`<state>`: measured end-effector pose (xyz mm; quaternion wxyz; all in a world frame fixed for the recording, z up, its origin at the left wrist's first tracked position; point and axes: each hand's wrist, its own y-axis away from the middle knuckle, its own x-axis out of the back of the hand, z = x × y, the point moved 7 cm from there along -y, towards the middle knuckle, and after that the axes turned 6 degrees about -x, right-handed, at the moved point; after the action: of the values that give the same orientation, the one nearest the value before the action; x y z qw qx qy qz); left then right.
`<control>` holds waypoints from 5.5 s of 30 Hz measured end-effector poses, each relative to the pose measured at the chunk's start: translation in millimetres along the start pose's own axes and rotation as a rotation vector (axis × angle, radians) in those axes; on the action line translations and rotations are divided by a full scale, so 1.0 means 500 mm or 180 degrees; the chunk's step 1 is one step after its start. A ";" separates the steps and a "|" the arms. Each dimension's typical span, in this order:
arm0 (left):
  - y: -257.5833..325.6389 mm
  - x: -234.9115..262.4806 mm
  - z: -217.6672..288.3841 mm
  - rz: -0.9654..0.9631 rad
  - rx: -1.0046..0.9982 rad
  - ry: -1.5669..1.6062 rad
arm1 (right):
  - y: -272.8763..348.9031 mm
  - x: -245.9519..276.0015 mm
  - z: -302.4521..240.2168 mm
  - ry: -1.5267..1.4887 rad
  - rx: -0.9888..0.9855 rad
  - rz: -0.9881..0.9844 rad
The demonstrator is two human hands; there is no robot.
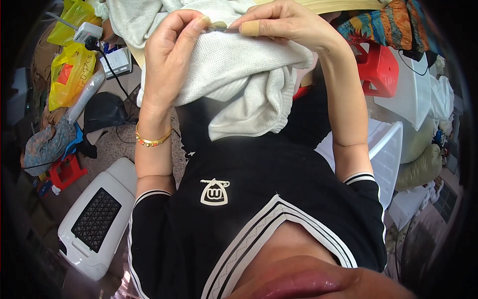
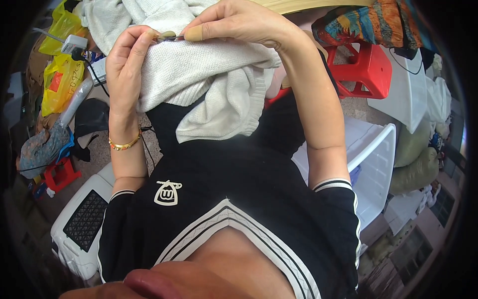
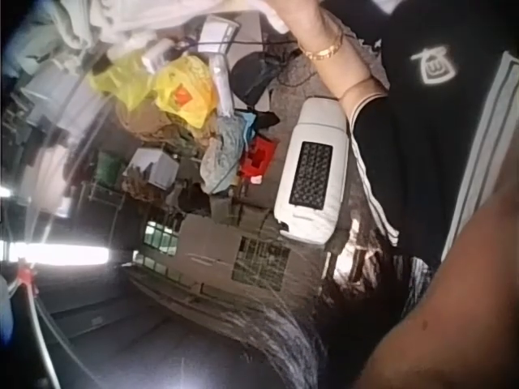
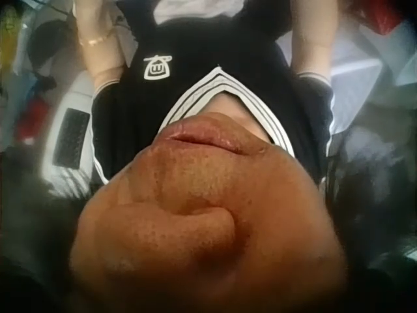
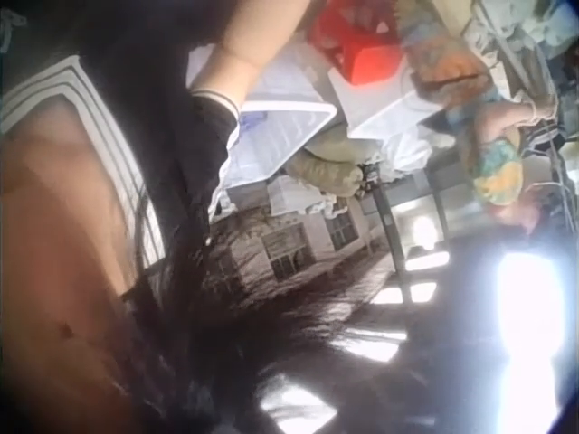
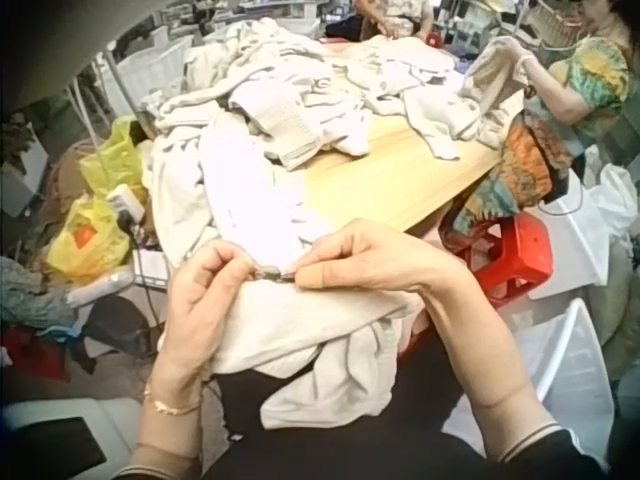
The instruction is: Trimming loose threads from white sweaters using small scissors in a garment factory.
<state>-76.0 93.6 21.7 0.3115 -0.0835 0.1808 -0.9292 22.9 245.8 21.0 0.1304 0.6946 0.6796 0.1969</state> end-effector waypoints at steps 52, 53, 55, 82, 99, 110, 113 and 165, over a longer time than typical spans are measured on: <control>0.059 0.118 0.105 -0.0241 0.0135 -0.1861 | 0.126 -0.008 -0.003 0.0759 0.1981 0.1248; 0.049 0.102 0.119 -0.0330 -0.0064 -0.1749 | 0.147 0.015 -0.008 0.0598 0.2100 0.1361; 0.033 0.057 0.172 -0.0716 -0.0213 -0.2150 | 0.204 0.050 -0.032 0.1070 0.2244 0.1756; 0.021 -0.025 0.102 -0.0528 -0.0907 -0.3216 | 0.134 -0.029 0.009 0.1388 0.2125 0.2068; 0.045 -0.067 0.108 -0.0271 -0.1067 -0.3058 | 0.097 -0.071 0.022 0.1364 0.2138 0.2342; 0.034 -0.087 0.139 -0.0556 -0.1356 -0.2646 | 0.097 -0.061 0.023 0.0719 0.2760 0.2162; 0.036 -0.100 0.157 -0.0480 -0.1396 -0.2258 | 0.104 -0.061 0.019 0.0276 0.2657 0.1888; 0.021 -0.048 0.053 0.0104 -0.1023 -0.1268 | 0.160 -0.066 -0.048 0.2403 0.3172 0.2640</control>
<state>-44.3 93.0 41.0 0.3386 -0.3103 0.2625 -0.8486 83.4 207.6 75.0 -0.5264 0.7557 0.3693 0.1239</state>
